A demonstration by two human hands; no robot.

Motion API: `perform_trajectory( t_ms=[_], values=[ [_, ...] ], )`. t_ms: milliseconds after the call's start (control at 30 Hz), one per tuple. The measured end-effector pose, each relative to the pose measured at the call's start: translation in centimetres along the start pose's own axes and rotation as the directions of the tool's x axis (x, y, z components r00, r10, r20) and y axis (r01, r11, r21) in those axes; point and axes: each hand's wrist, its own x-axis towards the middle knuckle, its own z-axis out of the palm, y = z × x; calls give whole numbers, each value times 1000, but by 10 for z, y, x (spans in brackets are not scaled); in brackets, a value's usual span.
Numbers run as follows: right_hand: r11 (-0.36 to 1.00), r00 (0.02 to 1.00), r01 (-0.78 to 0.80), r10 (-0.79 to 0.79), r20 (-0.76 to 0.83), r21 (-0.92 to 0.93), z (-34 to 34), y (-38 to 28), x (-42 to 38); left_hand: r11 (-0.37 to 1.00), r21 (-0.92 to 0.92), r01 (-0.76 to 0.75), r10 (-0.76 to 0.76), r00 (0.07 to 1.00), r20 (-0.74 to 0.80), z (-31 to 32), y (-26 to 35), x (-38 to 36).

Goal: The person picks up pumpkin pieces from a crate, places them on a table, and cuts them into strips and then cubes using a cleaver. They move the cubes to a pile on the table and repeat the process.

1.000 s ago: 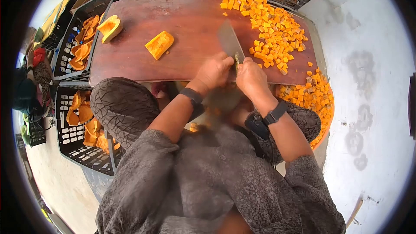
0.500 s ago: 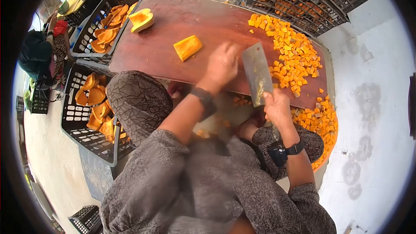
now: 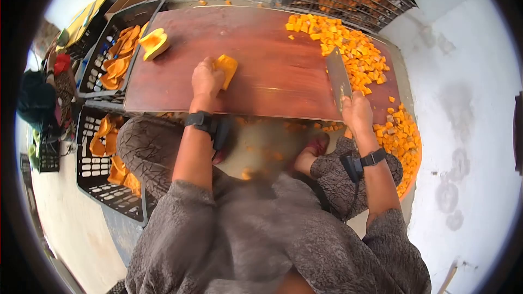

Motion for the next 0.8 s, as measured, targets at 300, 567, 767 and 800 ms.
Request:
perform_trajectory(
  t_ms=[300, 567, 767, 800],
  values=[
    [966, 983, 58, -99, 153, 253, 18, -20, -26, 976, -175, -128, 167, 959, 231, 36, 54, -48],
    [986, 967, 169, -162, 196, -17, -3, -45, -29, 914, -155, -375, 405, 859, 311, 28, 72, -77],
    [982, 972, 187, -190, 138, 40, 13, -39, -26, 845, -304, -439, 532, 748, 397, 41, 62, -78],
    [982, 972, 183, -187, 141, 38, 14, -37, -25, 834, -304, -460, 549, 748, 373, 42, 65, -82]
  ],
)
